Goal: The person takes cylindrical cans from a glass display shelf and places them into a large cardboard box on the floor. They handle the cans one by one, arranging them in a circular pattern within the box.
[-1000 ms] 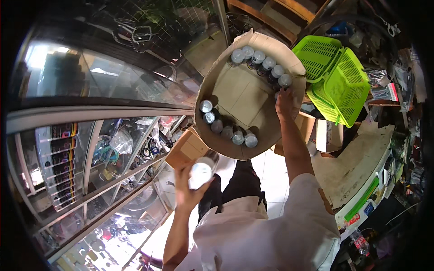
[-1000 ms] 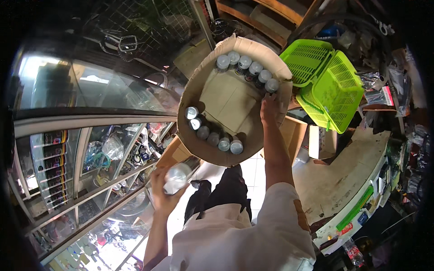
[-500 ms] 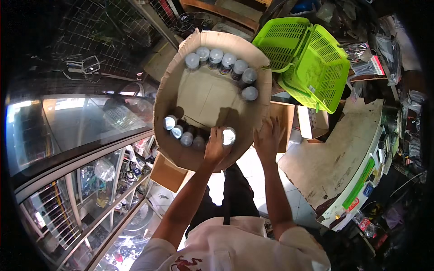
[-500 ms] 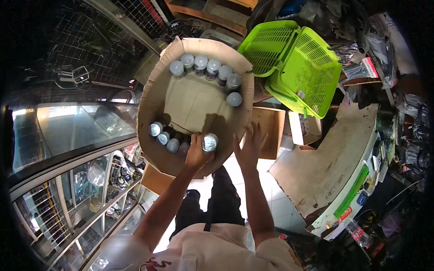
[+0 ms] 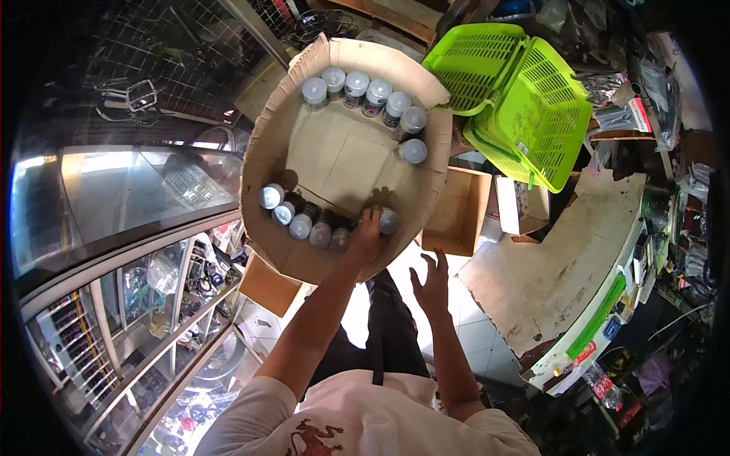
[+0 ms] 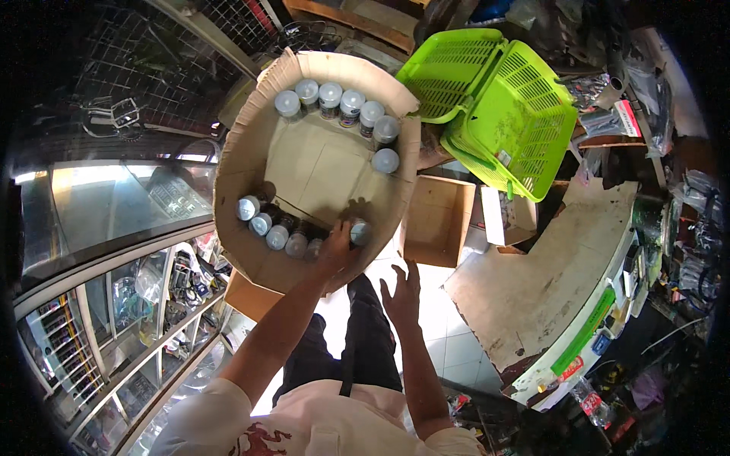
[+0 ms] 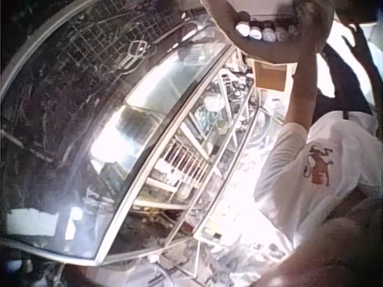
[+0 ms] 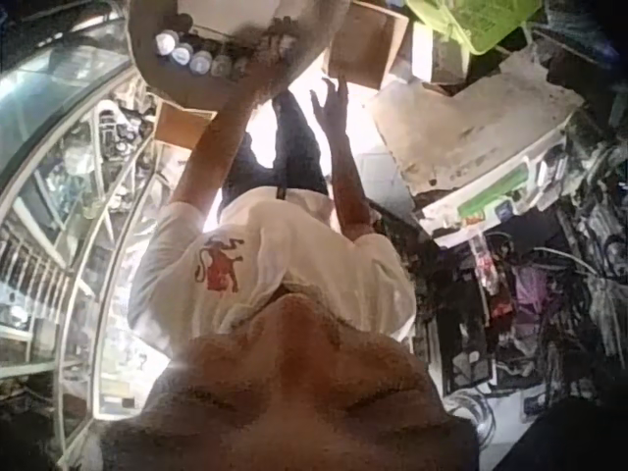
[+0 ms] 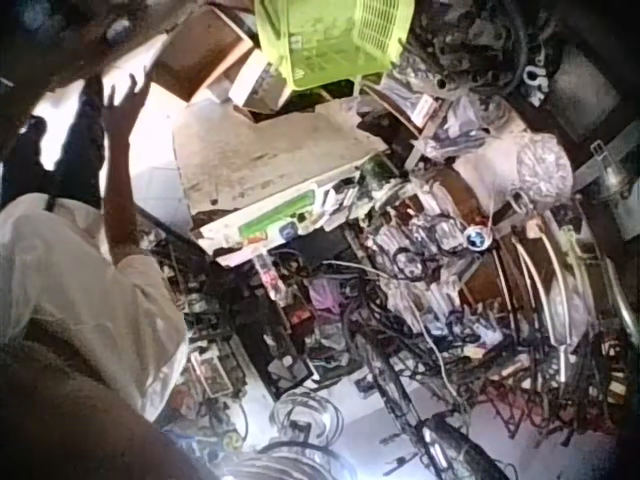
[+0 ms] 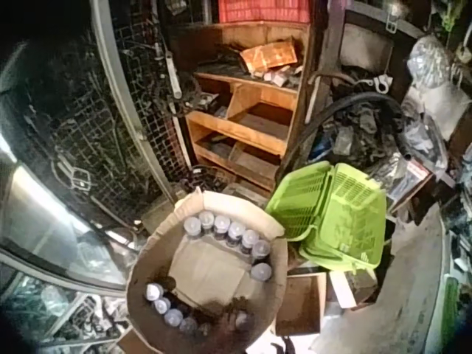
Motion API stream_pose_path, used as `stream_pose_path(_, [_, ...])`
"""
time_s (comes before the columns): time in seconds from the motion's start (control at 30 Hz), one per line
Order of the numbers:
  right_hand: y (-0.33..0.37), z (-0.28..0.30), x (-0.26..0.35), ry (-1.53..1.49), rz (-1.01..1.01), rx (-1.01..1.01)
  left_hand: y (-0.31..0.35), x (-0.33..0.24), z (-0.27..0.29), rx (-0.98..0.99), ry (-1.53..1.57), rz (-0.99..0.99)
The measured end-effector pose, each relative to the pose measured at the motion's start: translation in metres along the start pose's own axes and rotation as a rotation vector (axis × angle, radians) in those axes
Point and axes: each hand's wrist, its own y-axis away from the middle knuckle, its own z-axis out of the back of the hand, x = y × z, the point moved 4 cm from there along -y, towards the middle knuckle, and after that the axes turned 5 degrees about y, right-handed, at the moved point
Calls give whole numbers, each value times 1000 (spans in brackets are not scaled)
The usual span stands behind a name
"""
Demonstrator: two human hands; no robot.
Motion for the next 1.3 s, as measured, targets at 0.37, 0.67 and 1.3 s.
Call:
stream_pose_path(0.37, [28, -45, 8, 9, -44, 183, 77, -11, 40, -274, 125, -177])
stream_pose_path(0.67, [74, -102, 17, 248, 181, 573, 243, 52, 78, -447, 388, -215])
stream_pose_path(1.3, [343, -244, 356, 462, 1109, 1016, 780, 274, -95, -1369, 714, 486])
